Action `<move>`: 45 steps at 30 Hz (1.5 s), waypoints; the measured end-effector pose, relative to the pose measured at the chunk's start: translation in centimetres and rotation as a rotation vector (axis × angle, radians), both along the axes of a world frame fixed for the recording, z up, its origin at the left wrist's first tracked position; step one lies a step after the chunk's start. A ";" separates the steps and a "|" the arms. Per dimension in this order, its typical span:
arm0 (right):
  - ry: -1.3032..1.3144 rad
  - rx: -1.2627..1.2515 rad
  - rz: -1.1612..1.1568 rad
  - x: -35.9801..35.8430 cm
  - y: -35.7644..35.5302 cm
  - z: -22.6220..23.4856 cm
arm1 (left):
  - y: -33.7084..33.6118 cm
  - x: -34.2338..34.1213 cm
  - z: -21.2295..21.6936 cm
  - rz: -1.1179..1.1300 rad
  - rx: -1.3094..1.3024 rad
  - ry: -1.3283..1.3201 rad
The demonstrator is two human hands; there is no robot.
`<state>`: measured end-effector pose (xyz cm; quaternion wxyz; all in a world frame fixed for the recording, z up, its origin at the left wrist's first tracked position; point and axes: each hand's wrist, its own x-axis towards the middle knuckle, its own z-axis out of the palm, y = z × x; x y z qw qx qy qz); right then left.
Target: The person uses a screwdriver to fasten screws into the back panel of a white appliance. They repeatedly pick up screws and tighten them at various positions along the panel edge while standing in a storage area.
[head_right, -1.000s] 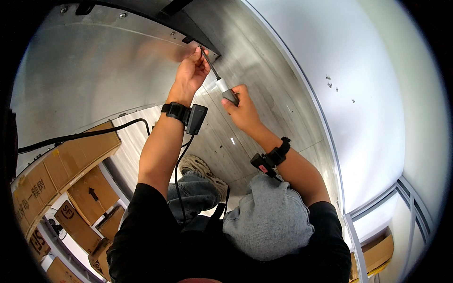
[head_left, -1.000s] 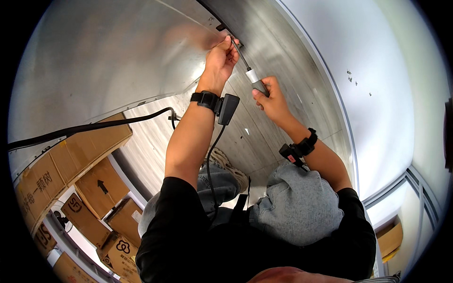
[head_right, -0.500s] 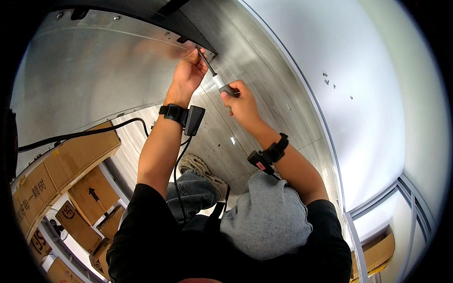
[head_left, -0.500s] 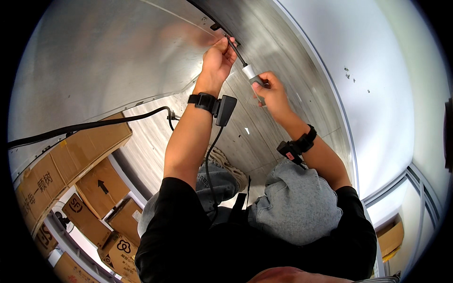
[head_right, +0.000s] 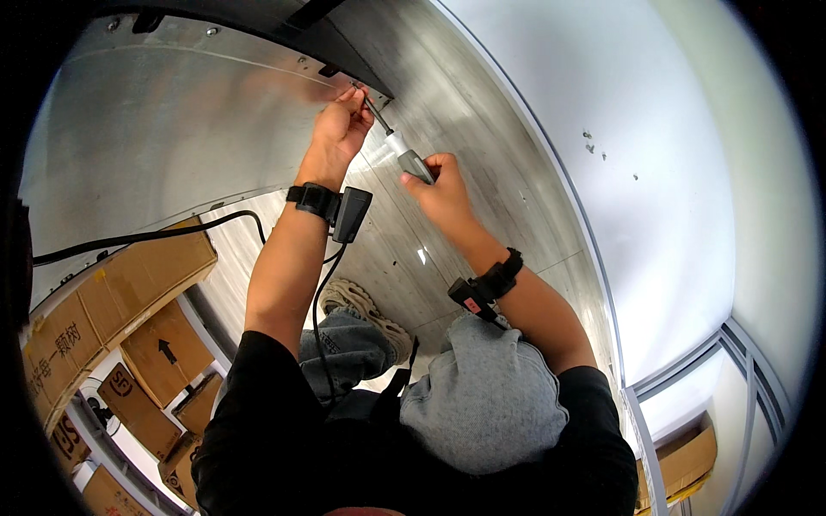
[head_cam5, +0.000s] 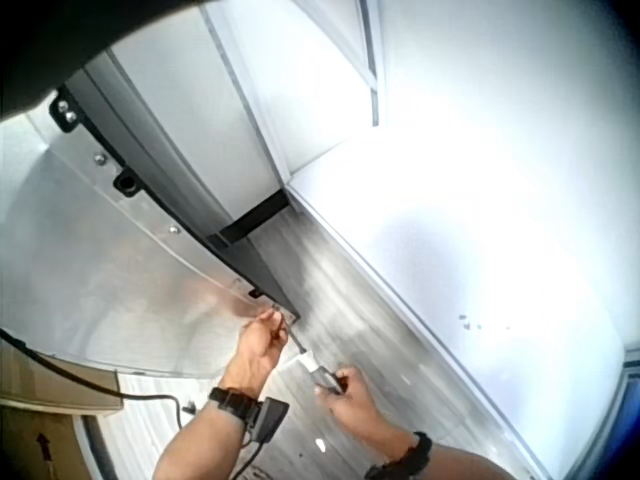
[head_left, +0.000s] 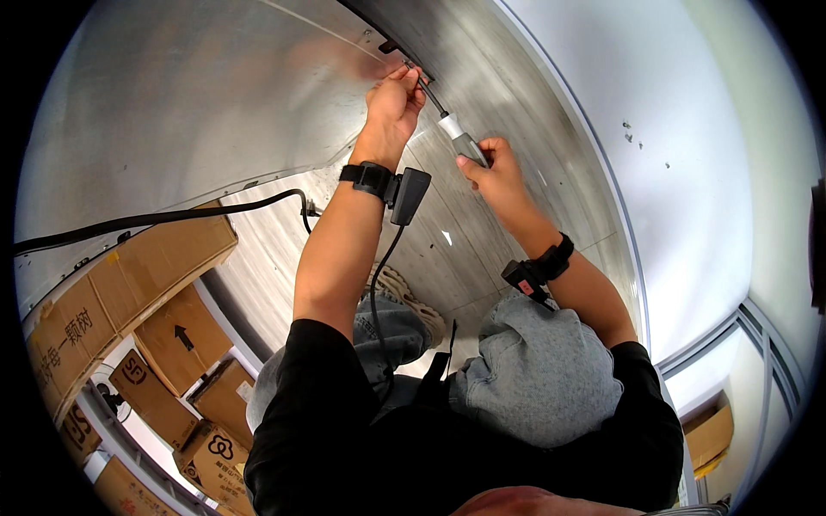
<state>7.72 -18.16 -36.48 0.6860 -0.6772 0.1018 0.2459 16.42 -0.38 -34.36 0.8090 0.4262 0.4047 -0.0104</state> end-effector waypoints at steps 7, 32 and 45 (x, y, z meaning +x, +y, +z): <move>0.450 0.357 -0.047 1.1 -0.8 2.0 | -0.1 -0.4 1.1 -0.126 0.072 0.002; 0.336 0.289 -0.061 1.0 -0.2 1.7 | -0.4 0.0 0.8 -0.008 0.055 -0.032; 0.320 0.218 -0.007 0.9 -0.1 2.3 | -1.3 -0.5 1.2 -0.056 0.173 0.006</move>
